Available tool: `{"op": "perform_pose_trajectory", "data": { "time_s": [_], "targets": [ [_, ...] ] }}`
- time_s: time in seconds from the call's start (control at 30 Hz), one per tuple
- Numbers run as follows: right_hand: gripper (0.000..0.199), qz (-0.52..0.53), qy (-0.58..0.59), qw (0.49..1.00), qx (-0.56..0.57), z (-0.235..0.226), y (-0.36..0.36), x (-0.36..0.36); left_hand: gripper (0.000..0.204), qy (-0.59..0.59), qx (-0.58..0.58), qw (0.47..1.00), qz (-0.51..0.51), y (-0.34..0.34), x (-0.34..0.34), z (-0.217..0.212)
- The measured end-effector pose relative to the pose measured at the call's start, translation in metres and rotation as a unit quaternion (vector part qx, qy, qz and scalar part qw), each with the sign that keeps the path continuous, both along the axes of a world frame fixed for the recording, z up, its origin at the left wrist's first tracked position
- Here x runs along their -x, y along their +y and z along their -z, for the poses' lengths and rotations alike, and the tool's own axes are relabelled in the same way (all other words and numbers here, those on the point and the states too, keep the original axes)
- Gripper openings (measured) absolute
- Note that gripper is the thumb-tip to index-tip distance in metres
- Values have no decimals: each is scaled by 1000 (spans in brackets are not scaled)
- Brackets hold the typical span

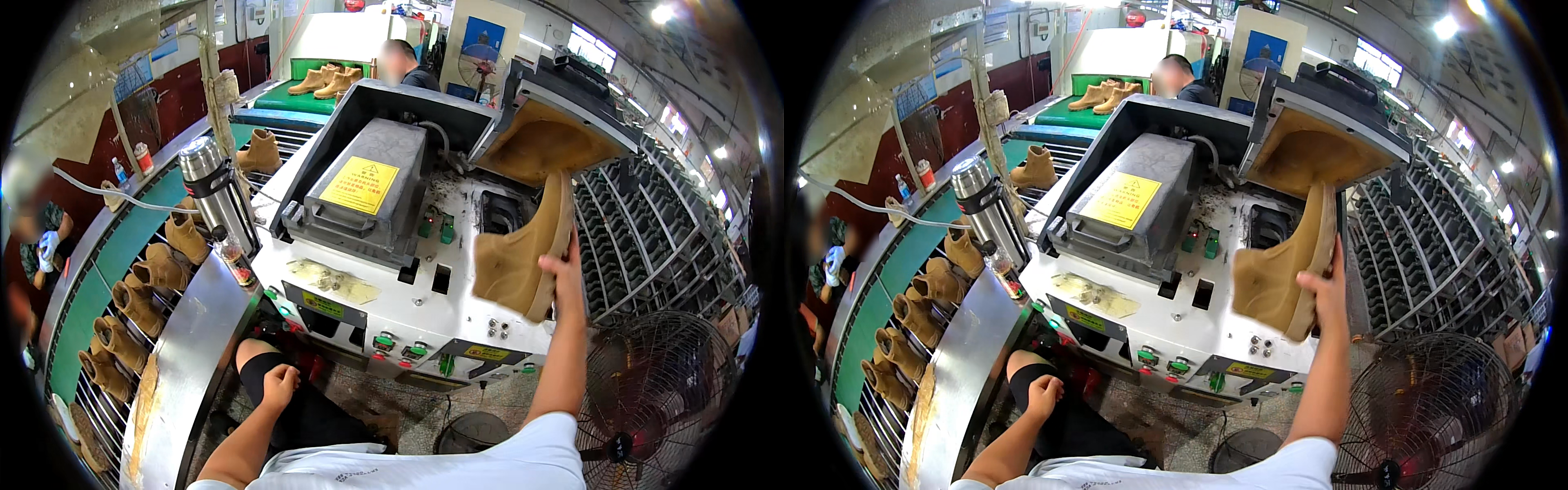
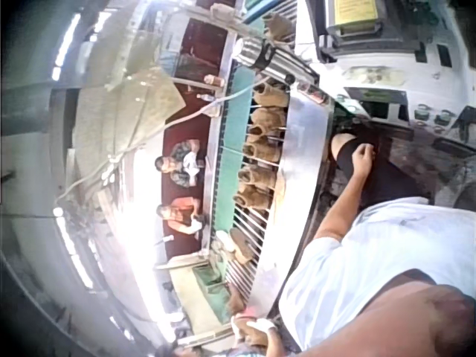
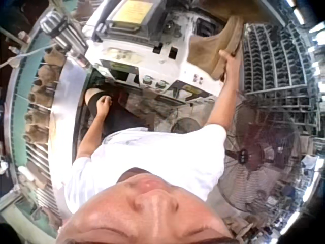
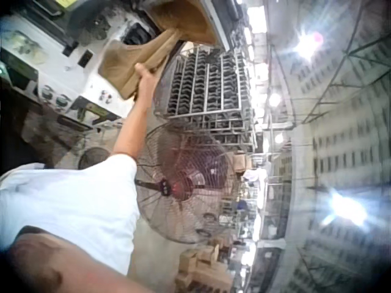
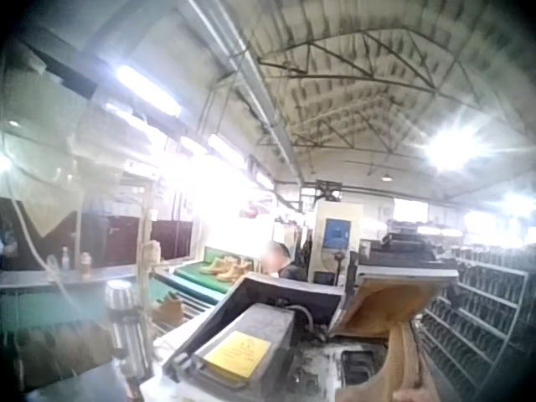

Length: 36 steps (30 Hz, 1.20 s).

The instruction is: The person picks up boots from a conveyor belt, places them one at a time into a sole-attaching machine, operates the press, and returns the boots to the conveyor.

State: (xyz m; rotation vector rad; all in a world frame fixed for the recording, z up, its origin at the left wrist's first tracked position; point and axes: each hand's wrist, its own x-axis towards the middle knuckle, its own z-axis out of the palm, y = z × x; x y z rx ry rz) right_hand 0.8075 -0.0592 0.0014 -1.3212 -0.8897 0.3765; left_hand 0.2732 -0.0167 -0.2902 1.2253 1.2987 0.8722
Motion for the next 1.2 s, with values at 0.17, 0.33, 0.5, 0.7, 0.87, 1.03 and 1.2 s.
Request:
{"op": "perform_pose_trajectory", "data": {
  "time_s": [0.17, 0.33, 0.5, 0.7, 0.87, 1.03, 1.2],
  "targets": [
    [103, 99, -159, 961, 202, -30, 82, -97, 22, 20, -17, 1000, -7, 7, -12, 3],
    [99, 127, -200, 929, 283, -6, 153, -119, 22, 10, -11, 999, -39, 7, -6, 1],
    [94, 193, -203, 887, 368, 7, 187, -133, 22, 18, -9, 999, -30, 11, -9, -3],
    [109, 189, -215, 840, 461, -25, 188, -93, 21, 5, -21, 999, -30, 9, -7, -5],
    [108, 208, -260, 844, 420, -18, 181, -102, 21, -13, -16, 999, -41, 4, -1, -1],
    [100, 229, -266, 831, 431, -9, 178, -100, 22, -14, -13, 999, -34, 3, -3, -5],
    [124, 226, -255, 788, 512, 8, 185, -77, 23, -1, -21, 999, -24, 7, -6, 0]
  ]
}}
